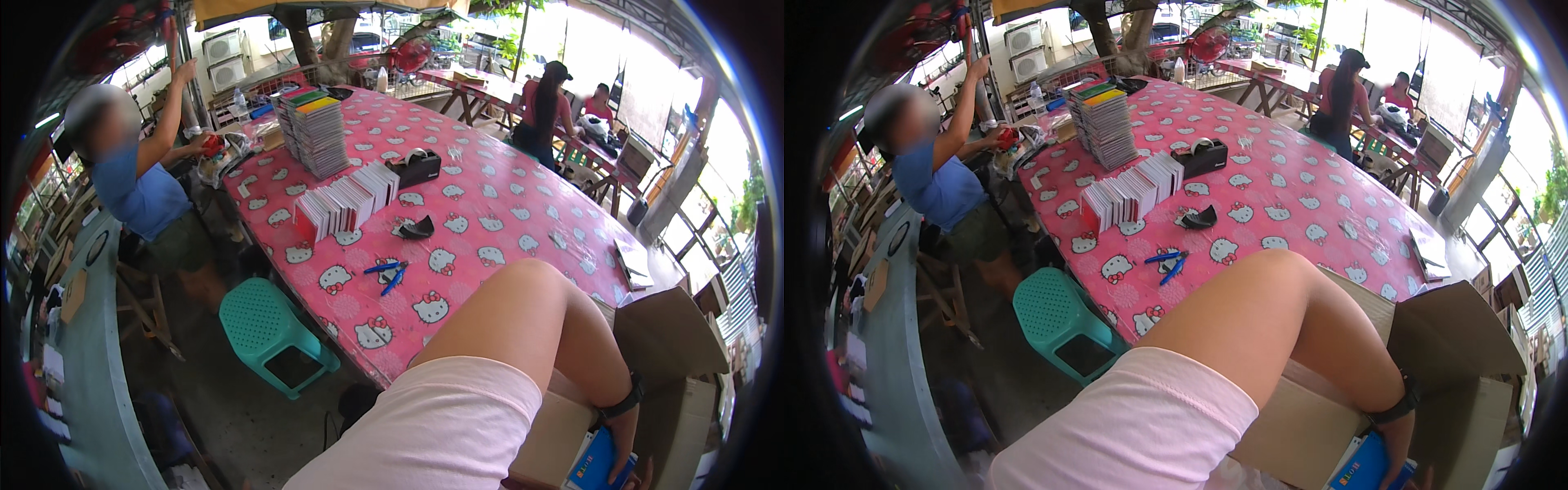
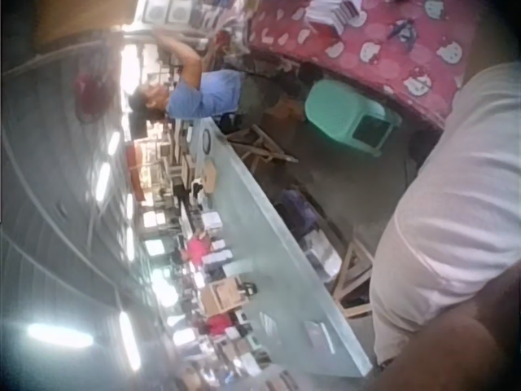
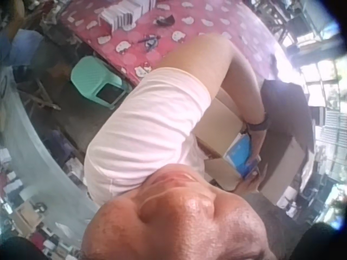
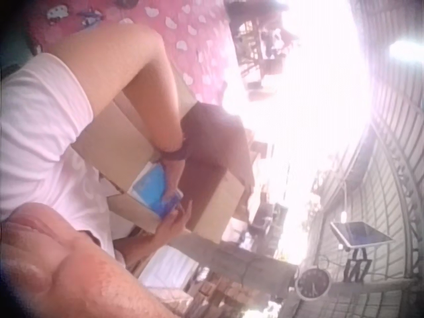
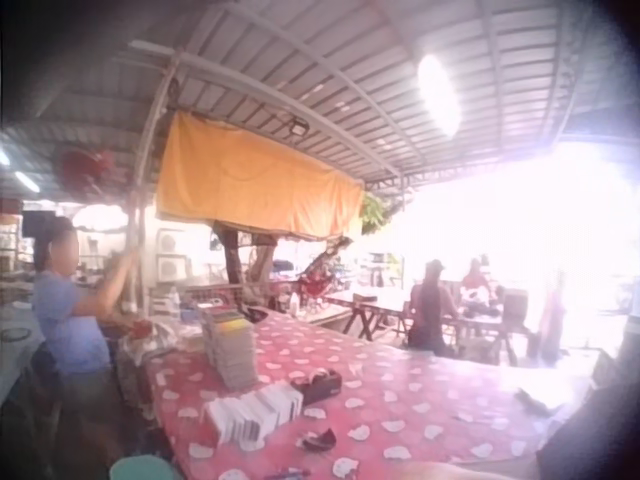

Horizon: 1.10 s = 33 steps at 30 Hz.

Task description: The person unpacks red and blue spiral-bound notebooks from a cardboard box, separates them by color, and stacks them on a pink Hello Kitty tablecloth. The person also handles a plastic bag and a black object on the table.

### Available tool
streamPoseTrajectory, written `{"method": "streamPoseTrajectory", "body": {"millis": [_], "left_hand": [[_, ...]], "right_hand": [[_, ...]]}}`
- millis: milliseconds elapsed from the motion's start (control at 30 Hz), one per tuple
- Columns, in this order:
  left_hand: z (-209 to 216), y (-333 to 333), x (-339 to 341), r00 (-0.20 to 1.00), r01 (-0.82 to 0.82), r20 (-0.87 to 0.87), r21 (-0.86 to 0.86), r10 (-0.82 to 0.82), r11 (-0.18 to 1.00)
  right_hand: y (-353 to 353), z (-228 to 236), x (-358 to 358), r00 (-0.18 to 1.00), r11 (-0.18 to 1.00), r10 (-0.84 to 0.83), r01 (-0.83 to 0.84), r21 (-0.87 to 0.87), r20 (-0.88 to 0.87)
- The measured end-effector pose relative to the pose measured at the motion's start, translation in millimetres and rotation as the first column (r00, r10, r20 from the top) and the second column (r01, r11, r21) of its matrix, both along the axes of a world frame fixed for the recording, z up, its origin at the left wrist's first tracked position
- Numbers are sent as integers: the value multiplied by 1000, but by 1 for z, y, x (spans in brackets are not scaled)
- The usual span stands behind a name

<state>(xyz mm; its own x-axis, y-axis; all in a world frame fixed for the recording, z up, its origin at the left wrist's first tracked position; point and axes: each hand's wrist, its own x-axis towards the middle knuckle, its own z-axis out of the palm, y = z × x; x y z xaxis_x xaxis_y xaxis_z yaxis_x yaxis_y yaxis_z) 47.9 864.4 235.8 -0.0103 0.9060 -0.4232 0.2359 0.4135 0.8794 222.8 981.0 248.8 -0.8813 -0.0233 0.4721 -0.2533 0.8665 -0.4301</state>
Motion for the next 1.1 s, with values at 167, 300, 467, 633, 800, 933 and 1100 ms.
{"method": "streamPoseTrajectory", "body": {"millis": [167,300,467,633,800,933,1100], "left_hand": [[3,-8,2,999,-46,-19,36,47,998],[3,-7,1,997,-69,-35,71,71,995],[4,-6,6,999,-34,-33,49,36,998],[6,-11,6,999,-26,-41,39,28,999],[8,-16,12,999,-23,-41,21,24,1000],[14,-24,13,998,-35,-55,37,37,999],[20,-24,17,996,-67,-50,141,75,988]], "right_hand": [[3,-4,1,999,986,-15,22,-167,44],[-2,-5,-3,997,987,-73,68,-146,-32],[-3,-2,-1,999,965,-15,2,-264,-44],[-2,-2,5,998,909,-9,34,-416,63],[-2,-7,3,998,914,-69,61,-400,-5],[3,-16,0,996,909,-71,42,-414,-56],[10,-20,0,984,855,-137,61,-516,-112]]}}
